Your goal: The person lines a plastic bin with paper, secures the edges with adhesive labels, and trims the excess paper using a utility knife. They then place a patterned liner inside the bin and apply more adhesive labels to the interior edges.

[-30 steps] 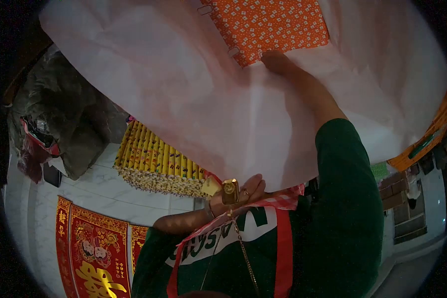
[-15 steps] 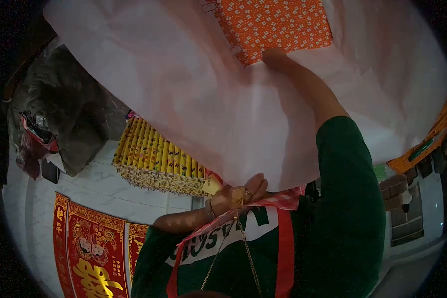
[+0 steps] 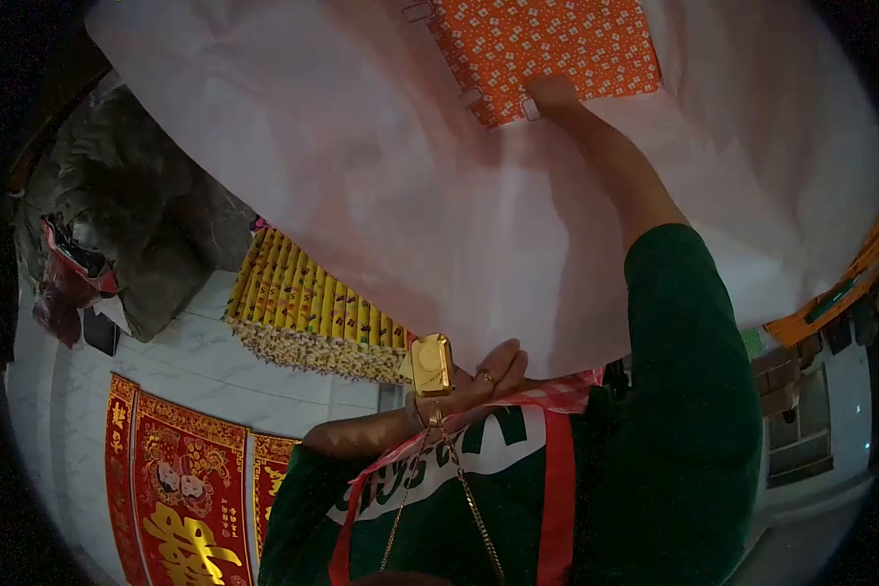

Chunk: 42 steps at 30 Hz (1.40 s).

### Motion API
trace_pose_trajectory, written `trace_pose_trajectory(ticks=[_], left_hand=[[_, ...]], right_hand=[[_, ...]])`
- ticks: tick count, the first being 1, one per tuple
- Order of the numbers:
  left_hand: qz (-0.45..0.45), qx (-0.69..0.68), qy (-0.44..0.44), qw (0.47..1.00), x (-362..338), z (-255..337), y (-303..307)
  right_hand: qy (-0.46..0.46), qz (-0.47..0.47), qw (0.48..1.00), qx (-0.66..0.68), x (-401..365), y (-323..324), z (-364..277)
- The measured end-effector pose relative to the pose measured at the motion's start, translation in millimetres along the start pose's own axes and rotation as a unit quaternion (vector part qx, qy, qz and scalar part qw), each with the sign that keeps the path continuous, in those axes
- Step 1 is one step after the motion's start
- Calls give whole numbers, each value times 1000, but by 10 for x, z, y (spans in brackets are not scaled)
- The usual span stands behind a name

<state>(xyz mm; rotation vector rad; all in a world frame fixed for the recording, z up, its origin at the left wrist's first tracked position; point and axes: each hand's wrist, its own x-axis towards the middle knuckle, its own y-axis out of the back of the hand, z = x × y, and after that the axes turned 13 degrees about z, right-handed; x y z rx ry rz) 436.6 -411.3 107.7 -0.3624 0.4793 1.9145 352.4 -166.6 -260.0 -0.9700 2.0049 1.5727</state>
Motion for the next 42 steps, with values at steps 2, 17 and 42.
trace_pose_trajectory(ticks=[2,17,42], left_hand=[[59,19,-3,998,-201,-168,-560],[74,52,-11,996,-193,-145,-371],[564,161,-37,809,-813,1057,2006]], right_hand=[[-59,-13,998,6,-18,29,-66],[-17,-40,992,119,141,-307,-69],[35,258,890,374,-1784,3305,-182]])
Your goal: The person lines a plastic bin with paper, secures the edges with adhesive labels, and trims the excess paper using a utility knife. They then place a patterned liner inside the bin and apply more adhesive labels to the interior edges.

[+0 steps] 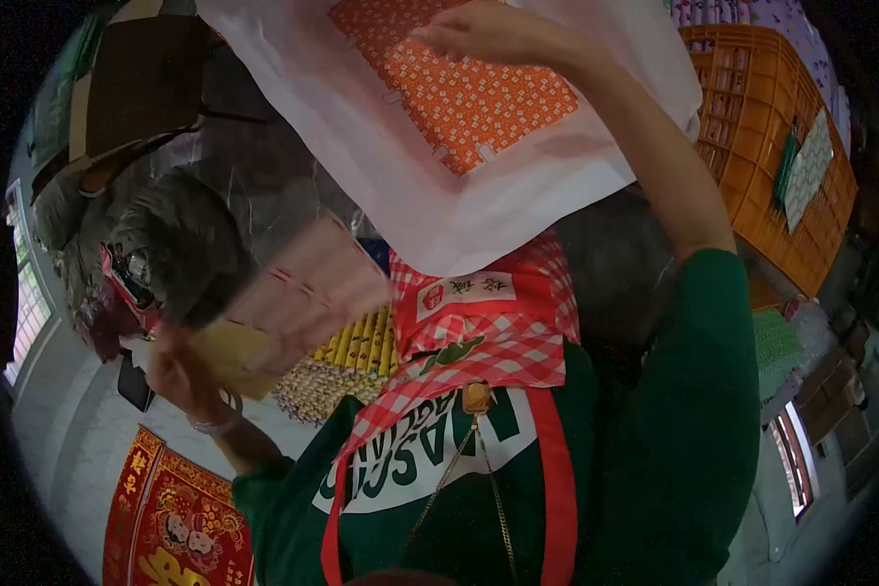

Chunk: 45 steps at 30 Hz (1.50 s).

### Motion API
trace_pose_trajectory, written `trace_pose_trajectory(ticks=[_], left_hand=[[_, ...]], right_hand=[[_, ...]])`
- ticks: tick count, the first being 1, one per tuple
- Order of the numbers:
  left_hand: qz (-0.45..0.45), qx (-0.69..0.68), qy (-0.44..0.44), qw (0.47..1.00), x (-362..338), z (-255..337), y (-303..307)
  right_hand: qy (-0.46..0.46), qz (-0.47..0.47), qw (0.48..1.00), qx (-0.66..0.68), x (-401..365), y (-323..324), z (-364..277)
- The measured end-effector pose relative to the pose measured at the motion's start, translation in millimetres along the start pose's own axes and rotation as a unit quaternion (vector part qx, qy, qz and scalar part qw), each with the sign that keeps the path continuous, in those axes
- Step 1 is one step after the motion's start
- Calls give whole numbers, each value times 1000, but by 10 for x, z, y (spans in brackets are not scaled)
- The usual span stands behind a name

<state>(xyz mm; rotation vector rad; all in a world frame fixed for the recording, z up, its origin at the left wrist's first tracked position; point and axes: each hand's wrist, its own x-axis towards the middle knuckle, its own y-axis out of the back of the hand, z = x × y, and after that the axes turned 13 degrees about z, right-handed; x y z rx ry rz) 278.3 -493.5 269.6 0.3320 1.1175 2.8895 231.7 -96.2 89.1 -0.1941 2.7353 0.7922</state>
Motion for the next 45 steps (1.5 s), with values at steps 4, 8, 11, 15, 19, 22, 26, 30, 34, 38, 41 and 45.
trace_pose_trajectory(ticks=[4,8,11,15,19,22,26,30,34,38,41,45], left_hand=[[103,-283,196,933,189,70,-572],[41,-371,282,884,149,325,-1430],[-20,-471,374,798,39,392,-1803],[-58,-537,456,707,-107,316,-2122],[-137,-489,369,778,-248,348,-2093],[-270,-362,288,845,-193,354,-2011],[-291,-355,351,816,-201,417,-1969],[-203,-342,317,861,-259,452,-1921],[-158,-330,286,886,-333,494,-1859],[-140,-318,271,897,-328,595,-1742],[-126,-286,212,926,-315,584,-1724],[-120,-312,238,912,-273,544,-1714]], right_hand=[[68,-91,907,406,-1087,-221,-561],[27,24,868,494,-1487,-744,-760],[-102,210,789,568,-1494,-801,-861],[-147,247,696,658,-1469,-720,-698],[-84,354,749,553,-1490,-584,-637],[-47,395,768,502,-1448,-512,-620],[12,482,842,243,-1424,-444,-557],[196,416,883,-93,-1528,-393,-644],[256,351,893,-114,-1441,-447,-713],[276,328,895,-122,-1418,-418,-861],[285,336,889,-126,-1370,-433,-898],[279,332,894,-109,-1289,-427,-911]])
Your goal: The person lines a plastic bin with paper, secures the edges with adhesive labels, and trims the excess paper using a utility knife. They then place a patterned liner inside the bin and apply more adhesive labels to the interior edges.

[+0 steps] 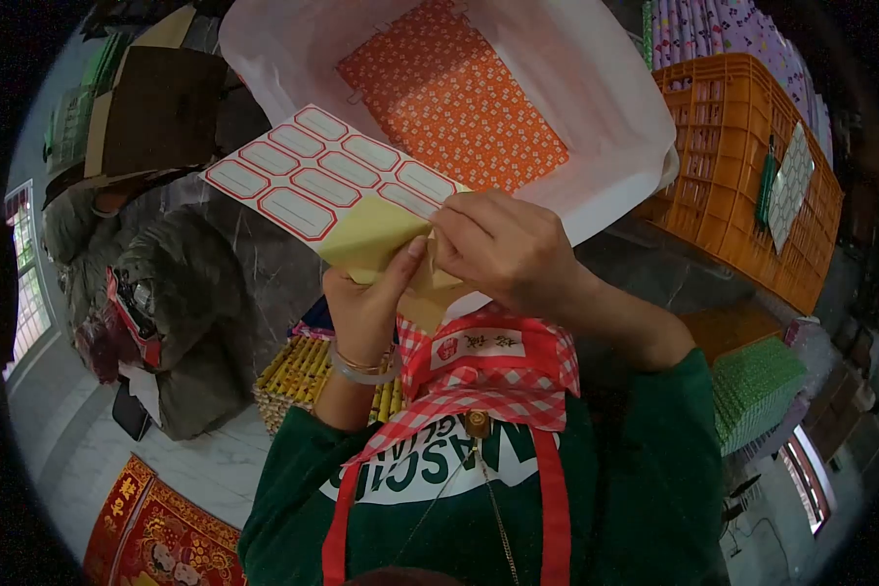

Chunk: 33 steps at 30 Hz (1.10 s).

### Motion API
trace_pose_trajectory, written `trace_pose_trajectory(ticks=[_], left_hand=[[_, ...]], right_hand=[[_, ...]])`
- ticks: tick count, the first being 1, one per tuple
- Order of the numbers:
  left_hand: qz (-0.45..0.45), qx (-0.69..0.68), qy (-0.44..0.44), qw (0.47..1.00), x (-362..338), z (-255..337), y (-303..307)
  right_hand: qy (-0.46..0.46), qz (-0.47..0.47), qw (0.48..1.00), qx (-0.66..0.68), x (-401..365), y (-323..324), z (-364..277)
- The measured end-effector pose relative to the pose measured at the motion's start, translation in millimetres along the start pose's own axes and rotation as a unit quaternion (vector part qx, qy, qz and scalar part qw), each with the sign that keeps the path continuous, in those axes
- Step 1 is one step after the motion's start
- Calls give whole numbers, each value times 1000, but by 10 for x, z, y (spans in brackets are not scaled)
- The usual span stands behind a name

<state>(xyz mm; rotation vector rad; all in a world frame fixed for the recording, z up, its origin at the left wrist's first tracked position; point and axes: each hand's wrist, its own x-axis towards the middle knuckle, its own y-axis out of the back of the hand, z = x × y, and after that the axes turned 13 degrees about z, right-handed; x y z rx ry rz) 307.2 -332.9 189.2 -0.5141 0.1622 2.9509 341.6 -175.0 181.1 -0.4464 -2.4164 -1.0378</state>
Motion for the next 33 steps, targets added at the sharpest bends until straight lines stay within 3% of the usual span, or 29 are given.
trace_pose_trajectory(ticks=[2,4,7,9,11,13,15,16,18,20,23,27,29,30,32,33], left_hand=[[-4,-52,75,996,42,21,29],[-15,-68,95,993,96,33,135],[-33,-45,124,991,133,51,445],[-41,-50,131,989,113,82,789],[-7,-35,62,997,121,-76,1386],[132,-154,26,979,-32,-401,2127],[286,-253,91,920,-86,-402,2331],[236,-329,110,908,-95,-482,2433],[344,-208,140,905,-55,-717,2385],[355,-153,192,902,-27,-984,2183],[389,-109,256,878,-95,-1663,2014],[407,23,329,852,-350,-2330,1717],[395,61,363,842,-587,-2842,1734],[398,59,366,839,-663,-3006,1710],[320,158,372,857,-858,-3340,1619],[325,91,310,889,-1138,-3859,1710]], right_hand=[[-9,-2,1000,14,47,32,58],[-262,-59,947,176,189,131,127],[-428,-140,842,296,399,345,350],[-421,-192,845,269,568,481,528],[-420,-233,854,199,697,544,769],[-408,-273,863,115,714,446,1043],[-345,-343,873,-28,646,216,1362],[-300,-377,872,-88,517,46,1539],[-199,-435,863,-163,225,-358,1787],[-70,-468,856,-206,-317,-790,2225],[-34,-555,800,-226,-1017,-1204,2692],[-54,-583,786,-200,-1500,-1358,2816],[-105,-549,804,-204,-1655,-1387,2759],[-101,-553,802,-203,-1739,-1403,2775],[-72,-558,800,-209,-1922,-1405,2810],[-74,-565,795,-207,-1960,-1396,2782]])
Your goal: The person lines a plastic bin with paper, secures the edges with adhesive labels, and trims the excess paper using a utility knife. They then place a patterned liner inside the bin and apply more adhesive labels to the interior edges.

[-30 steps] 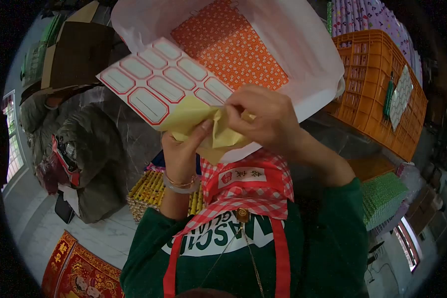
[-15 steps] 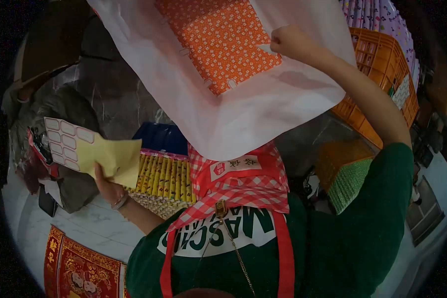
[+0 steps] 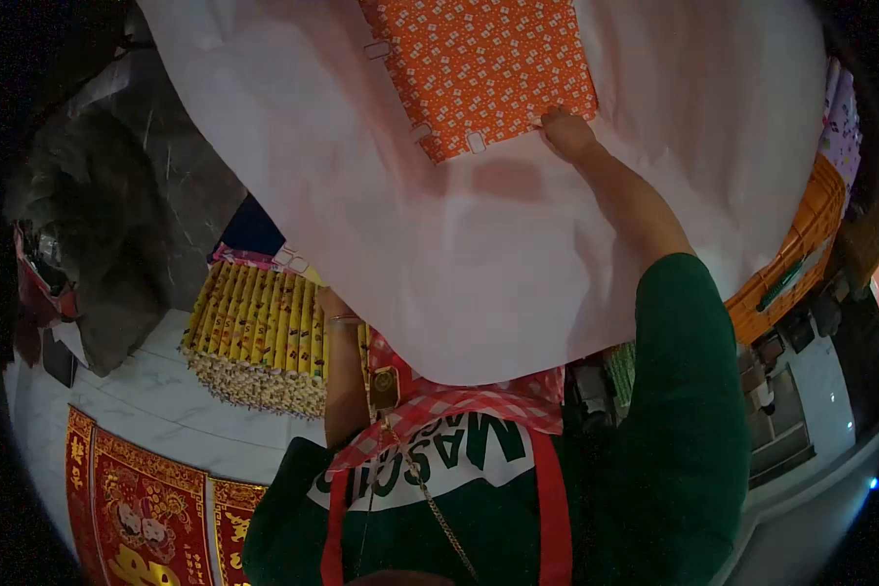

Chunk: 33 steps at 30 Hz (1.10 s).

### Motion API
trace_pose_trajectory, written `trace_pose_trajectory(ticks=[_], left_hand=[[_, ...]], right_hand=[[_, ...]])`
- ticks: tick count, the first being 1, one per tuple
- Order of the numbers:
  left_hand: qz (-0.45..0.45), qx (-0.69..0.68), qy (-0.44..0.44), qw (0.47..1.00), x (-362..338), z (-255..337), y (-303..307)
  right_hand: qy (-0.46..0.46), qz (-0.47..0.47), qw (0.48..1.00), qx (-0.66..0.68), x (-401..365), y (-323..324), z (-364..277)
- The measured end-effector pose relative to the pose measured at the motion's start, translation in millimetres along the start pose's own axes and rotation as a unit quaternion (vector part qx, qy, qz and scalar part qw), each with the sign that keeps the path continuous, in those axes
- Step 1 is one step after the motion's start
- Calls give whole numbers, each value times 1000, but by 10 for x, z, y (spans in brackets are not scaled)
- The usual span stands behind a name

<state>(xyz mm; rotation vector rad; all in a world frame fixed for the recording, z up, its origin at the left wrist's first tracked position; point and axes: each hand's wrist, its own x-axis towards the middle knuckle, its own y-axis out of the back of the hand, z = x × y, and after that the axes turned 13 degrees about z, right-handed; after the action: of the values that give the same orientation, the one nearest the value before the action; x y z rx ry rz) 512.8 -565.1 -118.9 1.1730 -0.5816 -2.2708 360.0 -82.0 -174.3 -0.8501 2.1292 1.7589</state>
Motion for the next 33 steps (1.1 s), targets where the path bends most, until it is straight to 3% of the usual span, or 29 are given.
trace_pose_trajectory(ticks=[1,3,6,7,9,10,12,13,15,18,19,21,22,24,27,31,33], left_hand=[[0,2,6,1000,-57,92,-74],[37,-52,175,983,-236,547,-255],[-6,-105,250,962,-228,745,-262],[-5,-104,251,962,-235,674,-266],[-16,68,80,994,-243,366,-259],[-16,70,81,994,-197,215,-224],[-20,-65,266,962,-42,-28,-173],[-21,-65,265,962,-44,-82,-194],[-15,131,41,990,-86,-181,-221],[-32,173,11,984,-136,30,-249],[-31,173,11,984,-144,4,-263],[-21,-26,134,990,-165,-46,-288],[-20,-27,135,990,-184,11,-289],[-32,146,61,987,-212,142,-261],[-8,200,91,976,-292,345,-318],[-53,118,83,988,-299,337,-336],[-58,-17,90,994,-318,349,-375]], right_hand=[[-31,16,999,1,1,-17,-25],[-60,31,998,2,7,-78,-1],[-57,50,996,-41,-1,-208,29],[-78,50,995,-45,4,-195,17],[-98,50,993,-48,20,-223,11],[-93,54,992,-65,20,-251,22],[-90,59,991,-83,3,-293,26],[-76,61,992,-78,11,-309,23],[-60,64,993,-72,32,-320,22],[-64,19,997,-50,45,-327,-12],[-64,11,997,-42,45,-351,-4],[-62,2,997,-35,54,-403,6],[-56,-1,998,-43,62,-437,5],[-49,-4,997,-52,36,-470,20],[-48,10,998,-29,39,-455,14],[-44,-8,999,-16,47,-441,40],[-41,-15,999,-7,65,-436,61]])
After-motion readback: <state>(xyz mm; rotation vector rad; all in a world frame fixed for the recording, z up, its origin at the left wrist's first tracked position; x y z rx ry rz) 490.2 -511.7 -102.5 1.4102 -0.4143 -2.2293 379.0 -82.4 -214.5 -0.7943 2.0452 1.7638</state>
